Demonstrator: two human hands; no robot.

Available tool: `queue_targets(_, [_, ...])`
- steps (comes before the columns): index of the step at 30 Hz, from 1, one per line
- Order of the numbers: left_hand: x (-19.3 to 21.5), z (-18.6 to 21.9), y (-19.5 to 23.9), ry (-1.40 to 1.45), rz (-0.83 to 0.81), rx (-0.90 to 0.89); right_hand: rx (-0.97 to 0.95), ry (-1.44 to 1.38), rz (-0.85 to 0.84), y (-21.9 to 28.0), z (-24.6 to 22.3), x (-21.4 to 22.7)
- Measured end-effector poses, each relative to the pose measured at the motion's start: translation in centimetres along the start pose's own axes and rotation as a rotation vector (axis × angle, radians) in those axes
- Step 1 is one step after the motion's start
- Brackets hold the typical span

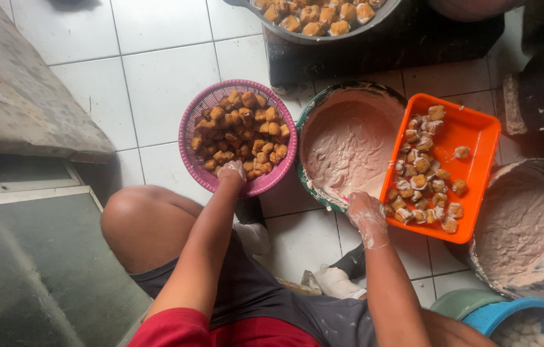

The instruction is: The person sits on the floor and repeatedly picks up small fried food items from a pink basket, coats them in a thick batter using a pink spatula, and places them into an orange tray. The person also stirs a pot of similar items on a stove.

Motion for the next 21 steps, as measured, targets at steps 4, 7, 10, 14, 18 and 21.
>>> queue_targets(4, [0.9,0.5,0.7,0.024,-0.015,-0.051,0.12,-0.124,-0.036,-0.6,2.0,-0.4])
queue_targets(7, [2.0,1.0,2.2,0.059,0.031,-0.111,0.338,-0.574,0.055,-1.1,3.4,-2.1])
queue_targets(10, [3.6,2.1,3.7,0.16,0.124,-0.142,0.406,-1.441,-0.112,-1.1,3.9,-4.4])
queue_targets(14, [5.3,5.3,5.6,0.575,0.363,-0.231,0.554,-1.744,-0.135,0.1,3.0,-5.5])
queue_targets(18, [4.2,12.6,8.8,0.662,0.225,-0.411,0.677,-1.702,-0.061,2.1,0.4,-4.2])
queue_targets(21, [1.8,18.0,13.2,0.646,0.063,-0.57,0.62,-1.508,0.11,4.1,-1.5,-3.2])
Point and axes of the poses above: each hand's wrist, its own y-axis away from the middle knuckle, its own x-axis out of the back of the hand, z = x × y, the point moved 1 cm from there along -y, towards the middle knuckle, and after that the axes turned 14 degrees about -z, right-handed, at the moved point
